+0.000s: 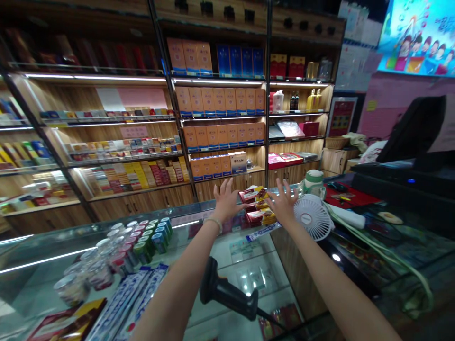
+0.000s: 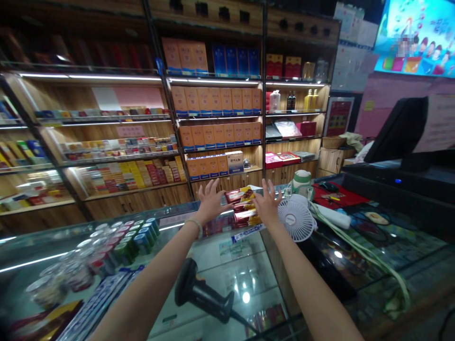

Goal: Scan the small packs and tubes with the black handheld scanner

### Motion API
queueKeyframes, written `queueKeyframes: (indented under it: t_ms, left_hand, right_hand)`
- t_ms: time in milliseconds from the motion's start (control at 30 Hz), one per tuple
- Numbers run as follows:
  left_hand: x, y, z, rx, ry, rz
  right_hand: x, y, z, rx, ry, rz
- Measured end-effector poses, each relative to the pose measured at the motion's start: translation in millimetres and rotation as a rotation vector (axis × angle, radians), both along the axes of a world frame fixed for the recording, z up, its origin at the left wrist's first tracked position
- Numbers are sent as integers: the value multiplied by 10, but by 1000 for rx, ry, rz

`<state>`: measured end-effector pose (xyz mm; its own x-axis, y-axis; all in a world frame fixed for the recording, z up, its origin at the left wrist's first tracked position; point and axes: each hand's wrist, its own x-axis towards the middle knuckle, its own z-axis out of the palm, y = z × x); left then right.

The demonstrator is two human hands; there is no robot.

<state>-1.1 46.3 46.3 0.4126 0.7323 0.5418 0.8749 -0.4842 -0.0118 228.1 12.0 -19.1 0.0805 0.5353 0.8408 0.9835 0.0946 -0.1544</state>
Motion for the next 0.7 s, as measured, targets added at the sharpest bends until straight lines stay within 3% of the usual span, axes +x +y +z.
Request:
queueKeyframes:
  t_ms: [267,700]
  left_hand:
    - [33,342,-129,-77,-12,-40]
    - [93,595,-378,-81,34,-12]
  right_hand:
    - [-145,130,-61,-111,84,-88]
    - [-121,344,-296,-436,155,-2]
